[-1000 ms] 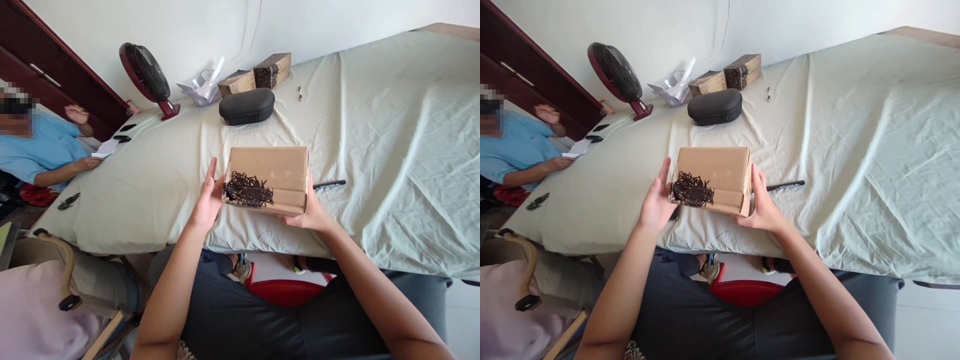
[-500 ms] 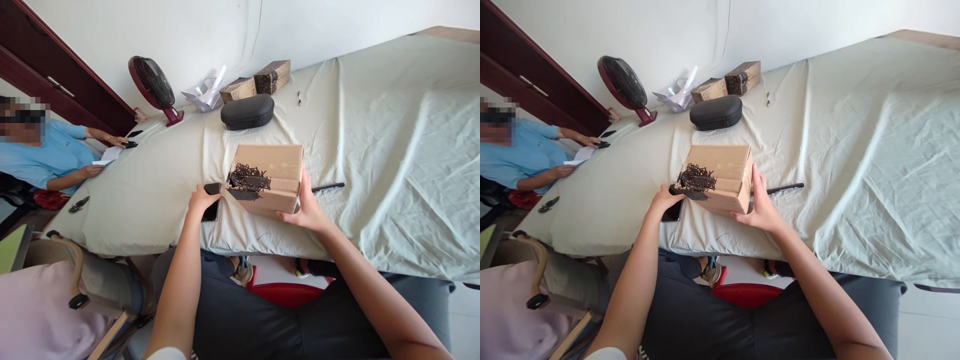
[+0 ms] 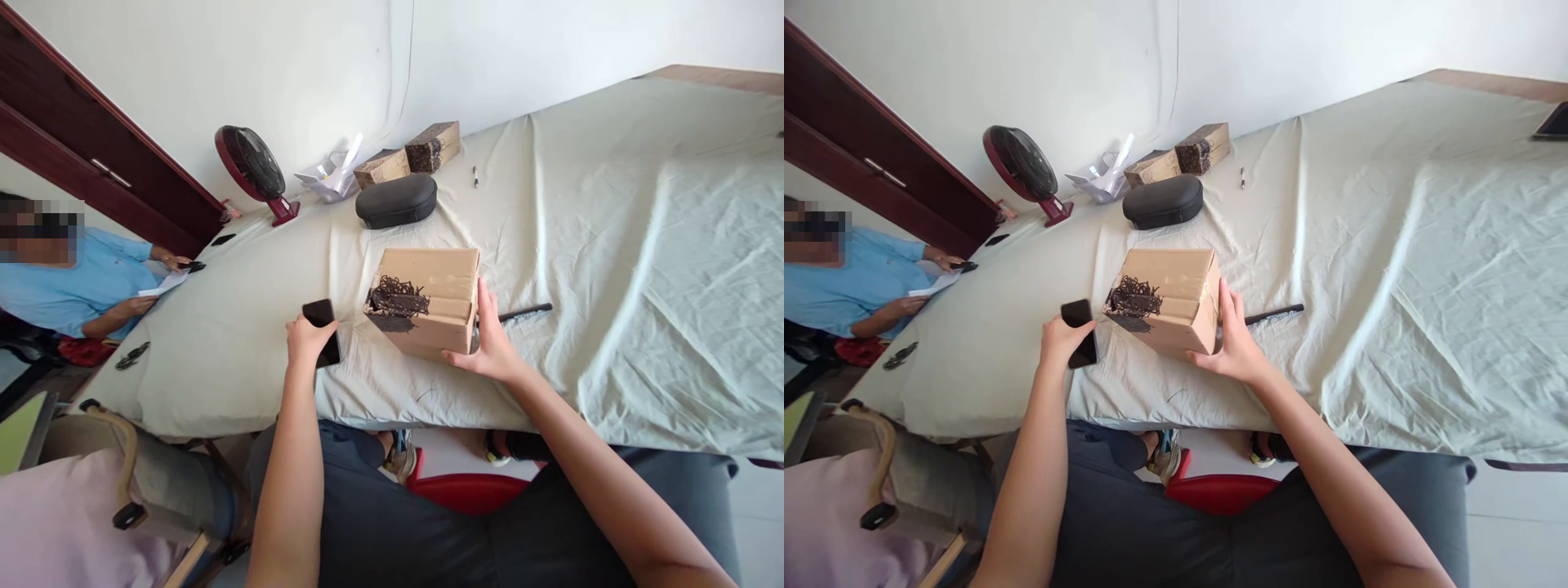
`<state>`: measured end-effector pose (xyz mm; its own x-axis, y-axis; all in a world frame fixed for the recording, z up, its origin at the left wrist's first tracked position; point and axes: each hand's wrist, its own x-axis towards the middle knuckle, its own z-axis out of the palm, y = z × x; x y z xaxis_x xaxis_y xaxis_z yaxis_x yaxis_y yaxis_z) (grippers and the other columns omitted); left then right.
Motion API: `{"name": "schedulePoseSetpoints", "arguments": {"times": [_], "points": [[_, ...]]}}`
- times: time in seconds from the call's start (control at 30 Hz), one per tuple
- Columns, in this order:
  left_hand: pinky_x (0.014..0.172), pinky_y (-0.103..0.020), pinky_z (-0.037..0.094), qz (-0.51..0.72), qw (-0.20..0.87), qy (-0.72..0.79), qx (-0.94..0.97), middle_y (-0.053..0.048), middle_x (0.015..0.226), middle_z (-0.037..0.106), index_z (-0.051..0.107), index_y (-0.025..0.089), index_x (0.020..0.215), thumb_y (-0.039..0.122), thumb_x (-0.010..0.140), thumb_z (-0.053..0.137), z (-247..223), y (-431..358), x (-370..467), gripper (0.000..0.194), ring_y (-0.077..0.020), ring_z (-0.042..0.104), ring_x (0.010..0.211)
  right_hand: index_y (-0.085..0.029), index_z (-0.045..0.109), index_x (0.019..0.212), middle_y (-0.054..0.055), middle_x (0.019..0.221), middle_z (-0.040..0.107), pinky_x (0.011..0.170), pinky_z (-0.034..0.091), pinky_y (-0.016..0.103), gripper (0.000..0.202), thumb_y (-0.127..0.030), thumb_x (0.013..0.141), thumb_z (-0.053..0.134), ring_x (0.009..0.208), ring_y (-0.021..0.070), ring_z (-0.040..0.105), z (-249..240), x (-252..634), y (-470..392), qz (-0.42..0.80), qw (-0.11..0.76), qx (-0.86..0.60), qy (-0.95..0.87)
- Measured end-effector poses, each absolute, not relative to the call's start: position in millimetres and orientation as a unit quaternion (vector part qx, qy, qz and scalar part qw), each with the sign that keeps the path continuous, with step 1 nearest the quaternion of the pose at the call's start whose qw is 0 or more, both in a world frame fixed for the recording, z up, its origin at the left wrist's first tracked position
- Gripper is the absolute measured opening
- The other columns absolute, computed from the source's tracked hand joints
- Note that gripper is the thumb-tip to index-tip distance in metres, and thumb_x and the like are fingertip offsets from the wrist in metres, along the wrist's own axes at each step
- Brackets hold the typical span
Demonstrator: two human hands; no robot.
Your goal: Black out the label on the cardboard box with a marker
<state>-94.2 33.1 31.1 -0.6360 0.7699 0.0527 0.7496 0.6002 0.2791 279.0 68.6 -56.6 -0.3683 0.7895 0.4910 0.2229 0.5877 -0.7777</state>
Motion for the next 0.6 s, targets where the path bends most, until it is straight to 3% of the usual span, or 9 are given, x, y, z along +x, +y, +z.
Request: {"name": "schedulePoseSetpoints", "arguments": {"times": [0.07, 0.13, 0.23, 0.3, 0.47, 0.6], "points": [[0.117, -0.054, 0.055, 0.172, -0.002, 0.887, 0.429, -0.031, 0.138, 0.070, 0.064, 0.005, 0.137, 0.047, 0.087, 0.079, 44, 22, -78, 0.067, -0.0446, 0.067, 0.137, -0.030, -0.019, 0.178, 0.021, 0.185, 0.008, 0.136, 0.018, 0.077, 0.158, -0.071, 0.073, 0.091, 0.171, 0.0515, 0.016, -57, 278, 68, 0.307, 0.457, -0.332, -0.766], [0.121, -0.049, 0.055, 0.220, -0.034, 0.864, 0.451, -0.021, 0.142, 0.070, 0.058, 0.013, 0.148, 0.047, 0.088, 0.078, 54, 7, -57, 0.071, -0.0375, 0.068, 0.137, -0.030, -0.019, 0.178, 0.022, 0.184, 0.012, 0.136, 0.018, 0.077, 0.156, -0.069, 0.074, 0.090, 0.169, 0.0511, 0.020, -57, 277, 68, 0.304, 0.458, -0.332, -0.767], [0.107, -0.047, 0.066, 0.431, -0.031, 0.748, 0.503, -0.016, 0.145, 0.068, 0.054, 0.020, 0.157, 0.044, 0.080, 0.086, 64, -18, -25, 0.087, -0.0357, 0.072, 0.131, -0.032, -0.018, 0.178, 0.021, 0.184, 0.012, 0.136, 0.018, 0.078, 0.155, -0.069, 0.075, 0.090, 0.169, 0.0511, 0.022, -57, 277, 68, 0.301, 0.458, -0.331, -0.768], [0.099, -0.046, 0.070, 0.499, -0.005, 0.686, 0.529, -0.014, 0.141, 0.069, 0.058, 0.022, 0.154, 0.045, 0.079, 0.088, 67, -31, -6, 0.084, -0.0345, 0.073, 0.128, -0.032, -0.019, 0.178, 0.020, 0.184, 0.011, 0.136, 0.017, 0.078, 0.156, -0.069, 0.074, 0.091, 0.170, 0.0518, 0.018, -57, 278, 68, 0.300, 0.456, -0.333, -0.769], [0.097, -0.048, 0.071, 0.528, 0.014, 0.622, 0.579, -0.012, 0.129, 0.071, 0.056, 0.022, 0.156, 0.044, 0.074, 0.094, 63, -46, 22, 0.093, -0.0345, 0.073, 0.122, -0.033, -0.023, 0.177, 0.020, 0.186, -0.001, 0.136, 0.017, 0.078, 0.160, -0.071, 0.073, 0.093, 0.172, 0.0548, 0.008, -58, 280, 68, 0.304, 0.442, -0.332, -0.776], [0.102, -0.052, 0.069, 0.520, 0.032, 0.620, 0.586, -0.014, 0.136, 0.069, 0.055, 0.023, 0.156, 0.045, 0.074, 0.096, 59, -48, 30, 0.094, -0.0362, 0.072, 0.126, -0.034, -0.028, 0.175, 0.019, 0.187, -0.005, 0.136, 0.018, 0.078, 0.163, -0.072, 0.072, 0.093, 0.173, 0.0550, 0.005, -56, 281, 68, 0.307, 0.426, -0.341, -0.780]]}}
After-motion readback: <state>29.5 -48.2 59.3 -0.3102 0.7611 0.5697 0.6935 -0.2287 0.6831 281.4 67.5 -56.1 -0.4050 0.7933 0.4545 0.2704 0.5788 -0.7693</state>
